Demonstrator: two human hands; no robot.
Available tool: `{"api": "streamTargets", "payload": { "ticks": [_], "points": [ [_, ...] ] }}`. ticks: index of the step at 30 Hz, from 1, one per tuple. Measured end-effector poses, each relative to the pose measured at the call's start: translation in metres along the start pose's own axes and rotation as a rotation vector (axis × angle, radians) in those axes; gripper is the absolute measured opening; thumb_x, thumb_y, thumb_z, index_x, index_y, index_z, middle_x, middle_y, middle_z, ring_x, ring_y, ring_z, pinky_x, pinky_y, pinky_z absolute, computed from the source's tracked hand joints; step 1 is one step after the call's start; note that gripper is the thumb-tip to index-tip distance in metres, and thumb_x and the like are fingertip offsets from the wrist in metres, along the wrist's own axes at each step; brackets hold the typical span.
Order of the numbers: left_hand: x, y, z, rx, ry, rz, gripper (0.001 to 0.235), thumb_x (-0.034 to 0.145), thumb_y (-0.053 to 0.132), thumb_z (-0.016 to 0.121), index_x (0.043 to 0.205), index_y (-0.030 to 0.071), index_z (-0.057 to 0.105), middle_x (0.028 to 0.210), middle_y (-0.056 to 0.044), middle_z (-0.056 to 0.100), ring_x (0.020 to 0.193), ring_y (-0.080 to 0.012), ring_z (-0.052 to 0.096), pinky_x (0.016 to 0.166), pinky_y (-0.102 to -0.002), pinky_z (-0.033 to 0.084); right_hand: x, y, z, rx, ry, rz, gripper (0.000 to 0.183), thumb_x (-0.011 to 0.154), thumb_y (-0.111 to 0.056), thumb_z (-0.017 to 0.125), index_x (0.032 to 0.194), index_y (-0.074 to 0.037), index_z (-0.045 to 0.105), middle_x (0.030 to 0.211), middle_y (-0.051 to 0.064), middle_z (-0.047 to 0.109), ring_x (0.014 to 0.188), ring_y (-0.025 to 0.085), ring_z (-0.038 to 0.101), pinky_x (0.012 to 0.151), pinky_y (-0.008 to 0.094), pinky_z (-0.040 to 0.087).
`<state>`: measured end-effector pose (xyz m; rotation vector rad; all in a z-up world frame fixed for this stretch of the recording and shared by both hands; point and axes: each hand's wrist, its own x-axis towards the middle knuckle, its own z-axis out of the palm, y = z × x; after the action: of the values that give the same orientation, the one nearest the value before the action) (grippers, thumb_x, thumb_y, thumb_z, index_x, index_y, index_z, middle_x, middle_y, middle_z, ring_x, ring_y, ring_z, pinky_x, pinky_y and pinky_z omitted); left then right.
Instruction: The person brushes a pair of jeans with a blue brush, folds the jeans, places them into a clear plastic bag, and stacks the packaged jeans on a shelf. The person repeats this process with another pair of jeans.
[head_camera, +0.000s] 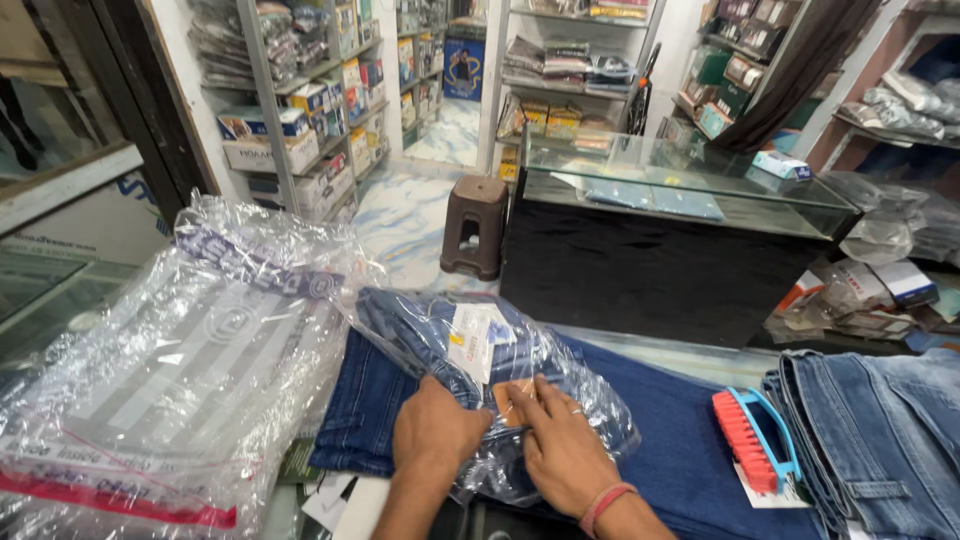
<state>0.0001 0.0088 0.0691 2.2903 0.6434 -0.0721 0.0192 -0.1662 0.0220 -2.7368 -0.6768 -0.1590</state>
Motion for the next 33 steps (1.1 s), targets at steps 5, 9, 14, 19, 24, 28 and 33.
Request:
{"api": "streamTargets", "payload": {
  "ticks": [5,9,14,19,24,28,33],
  "points": [
    [-0.004,0.019,-0.054,0.223,-0.001,0.196,0.065,0.074,0.025,0.084,0.131,0.016,0.056,0.12,-0.016,0.067,0.115,-0.0358,0.065,0.099,-0.045,0.053,0.037,-0.025,-0.068,0.077,0.077,-0.059,0.093,0.077,-0.008,0.067,0.16,-0.03,0.032,0.154,0.014,0.04,0.124,0.041,0.052,0.105,0.049,0.044],
    [-0.016,0.033,-0.093,0.429,0.027,0.581,0.05,0.078,0.015,0.075,0.125,0.021,0.063,0.105,-0.011,0.073,0.107,-0.0346,0.07,0.091,-0.048,0.055,0.076,-0.052,-0.109,-0.227,0.277,-0.54,0.106,0.057,-0.014,0.08,0.154,-0.023,0.039,0.157,0.018,0.036,0.142,0.041,0.041,0.112,0.056,0.031],
    [-0.027,0.053,-0.144,0.789,0.085,0.806,0.065,0.065,0.015,0.085,0.125,0.028,0.061,0.096,-0.004,0.073,0.108,-0.0305,0.067,0.09,-0.05,0.05,0.107,-0.073,-0.154,-0.419,0.263,-0.812,0.082,0.049,-0.04,0.087,0.124,-0.02,0.059,0.138,0.012,0.059,0.132,0.035,0.053,0.118,0.057,0.022],
    [-0.027,0.052,-0.164,0.668,0.551,0.843,0.076,0.06,0.028,0.091,0.128,0.022,0.058,0.13,-0.006,0.063,0.132,-0.0278,0.052,0.115,-0.057,0.03,0.1,-0.08,-0.172,-0.317,-0.078,-0.301,0.049,0.073,-0.045,0.086,0.112,-0.019,0.072,0.092,0.014,0.076,0.092,0.035,0.071,0.089,0.048,0.055],
    [-0.008,0.032,-0.132,0.11,1.07,0.577,0.15,0.05,0.073,0.092,0.158,0.005,0.014,0.164,-0.029,0.014,0.154,-0.0416,0.009,0.119,-0.07,0.003,0.09,-0.076,-0.203,-0.036,0.354,-0.298,0.055,0.064,-0.041,0.093,0.106,-0.011,0.075,0.086,0.017,0.077,0.077,0.034,0.074,0.071,0.044,0.058],
    [0.013,0.037,-0.095,-0.398,0.822,0.342,0.161,0.059,0.076,0.091,0.155,-0.007,-0.007,0.163,-0.04,0.004,0.154,-0.0462,0.001,0.121,-0.06,0.008,0.084,-0.068,-0.241,0.351,0.273,0.101,0.044,0.067,-0.028,0.09,0.105,-0.011,0.076,0.088,0.009,0.083,0.071,0.021,0.079,0.069,0.036,0.061],
    [0.032,0.067,-0.094,-0.966,0.056,0.505,0.098,0.064,0.048,0.091,0.131,-0.012,0.052,0.124,-0.028,0.063,0.112,-0.0329,0.061,0.094,-0.039,0.05,0.078,-0.04,-0.244,0.862,0.248,0.107,0.041,0.072,-0.015,0.087,0.108,0.0,0.075,0.098,0.01,0.082,0.082,0.018,0.078,0.073,0.032,0.063]
  ]
}}
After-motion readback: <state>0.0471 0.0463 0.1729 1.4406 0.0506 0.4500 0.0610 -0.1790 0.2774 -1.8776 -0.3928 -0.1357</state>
